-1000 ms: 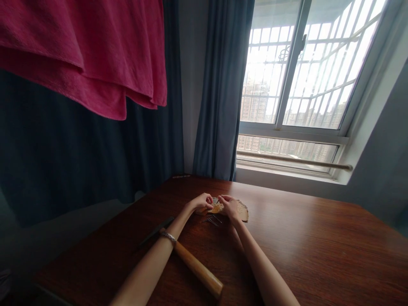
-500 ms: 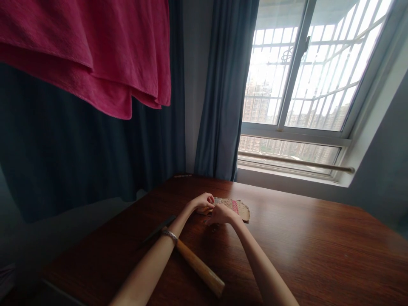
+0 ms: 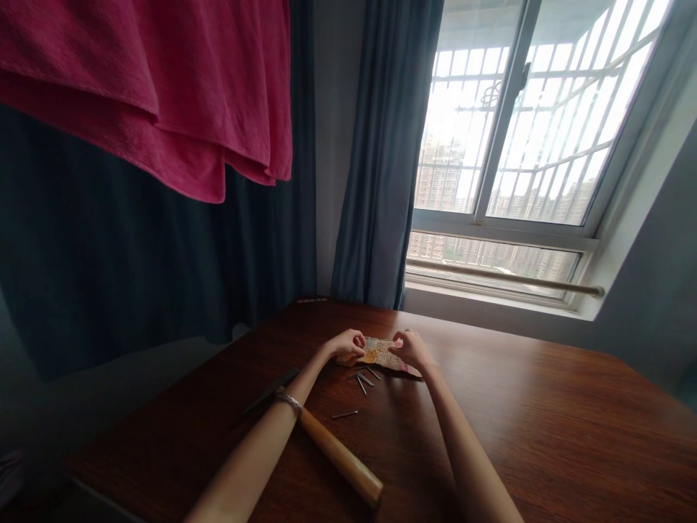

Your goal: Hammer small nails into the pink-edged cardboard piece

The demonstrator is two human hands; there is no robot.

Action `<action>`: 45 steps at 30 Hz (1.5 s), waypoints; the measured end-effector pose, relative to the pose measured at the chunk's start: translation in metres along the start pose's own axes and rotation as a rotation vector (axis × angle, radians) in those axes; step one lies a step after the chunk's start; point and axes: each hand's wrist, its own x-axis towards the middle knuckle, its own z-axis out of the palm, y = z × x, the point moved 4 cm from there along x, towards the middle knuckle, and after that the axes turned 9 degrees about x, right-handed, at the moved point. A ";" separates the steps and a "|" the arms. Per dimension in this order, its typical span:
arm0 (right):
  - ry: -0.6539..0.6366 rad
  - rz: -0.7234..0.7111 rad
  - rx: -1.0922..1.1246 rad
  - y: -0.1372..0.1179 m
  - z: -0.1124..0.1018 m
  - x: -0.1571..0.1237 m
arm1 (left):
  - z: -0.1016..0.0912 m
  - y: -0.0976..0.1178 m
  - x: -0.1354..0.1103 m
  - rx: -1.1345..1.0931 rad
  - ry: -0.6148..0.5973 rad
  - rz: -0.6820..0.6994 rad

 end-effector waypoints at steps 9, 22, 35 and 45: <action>0.173 0.009 -0.003 0.038 0.034 -0.015 | -0.001 0.000 -0.002 0.006 -0.007 -0.005; 0.148 0.062 -0.012 0.039 0.033 -0.014 | -0.035 0.030 -0.015 0.250 0.178 0.002; 0.049 0.057 0.002 0.035 0.033 -0.011 | 0.002 0.043 -0.011 0.366 0.056 0.038; 0.109 -0.030 -0.009 0.028 0.033 -0.020 | 0.004 0.043 0.003 0.323 0.185 0.046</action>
